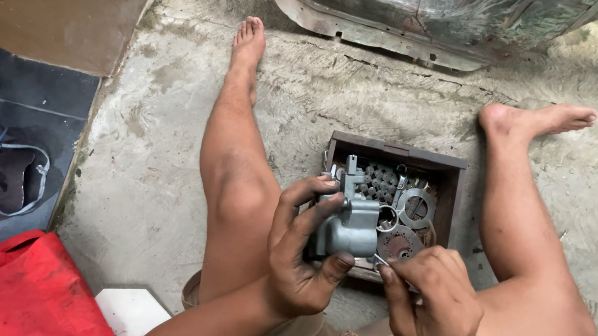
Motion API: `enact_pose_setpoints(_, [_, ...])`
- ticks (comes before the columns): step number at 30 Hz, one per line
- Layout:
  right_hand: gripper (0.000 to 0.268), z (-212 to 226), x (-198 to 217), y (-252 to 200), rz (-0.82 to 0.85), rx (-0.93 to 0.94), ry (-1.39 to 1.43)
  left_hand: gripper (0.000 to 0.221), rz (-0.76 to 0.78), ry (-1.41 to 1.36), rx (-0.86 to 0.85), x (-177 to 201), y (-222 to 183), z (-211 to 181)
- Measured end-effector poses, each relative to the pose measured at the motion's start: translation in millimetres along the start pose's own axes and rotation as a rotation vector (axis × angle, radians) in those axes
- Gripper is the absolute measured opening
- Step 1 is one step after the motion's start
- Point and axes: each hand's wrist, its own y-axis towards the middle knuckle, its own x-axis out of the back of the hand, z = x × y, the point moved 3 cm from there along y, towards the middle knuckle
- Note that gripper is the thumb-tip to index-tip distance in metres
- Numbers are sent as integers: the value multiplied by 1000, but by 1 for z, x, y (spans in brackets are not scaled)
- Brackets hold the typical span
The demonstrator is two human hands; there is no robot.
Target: Repairing and cleaning a motorcycle carburetor using a small metal tool while sitting on the floor.
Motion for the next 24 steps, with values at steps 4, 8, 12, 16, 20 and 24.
enact_pose_setpoints(4, [108,-2,1,1,-24,5,10,45,0,64,-20,2,4,-6])
enact_pose_setpoints(8, [105,-6,5,17,-7,72,-23,44,-12,81,-9,1,4,-7])
enact_pose_setpoints(12, [102,-12,8,28,-13,106,-34,43,-6,78,-1,1,5,-5])
enact_pose_setpoints(16, [99,-9,5,25,-30,102,-30,42,-14,85,-8,1,5,-4])
enact_pose_setpoints(20, [98,-6,5,17,-49,67,-4,44,-1,146,-23,1,6,-6])
enact_pose_setpoints(24, [104,-11,8,29,-9,92,-55,45,12,164,-14,-1,7,-6])
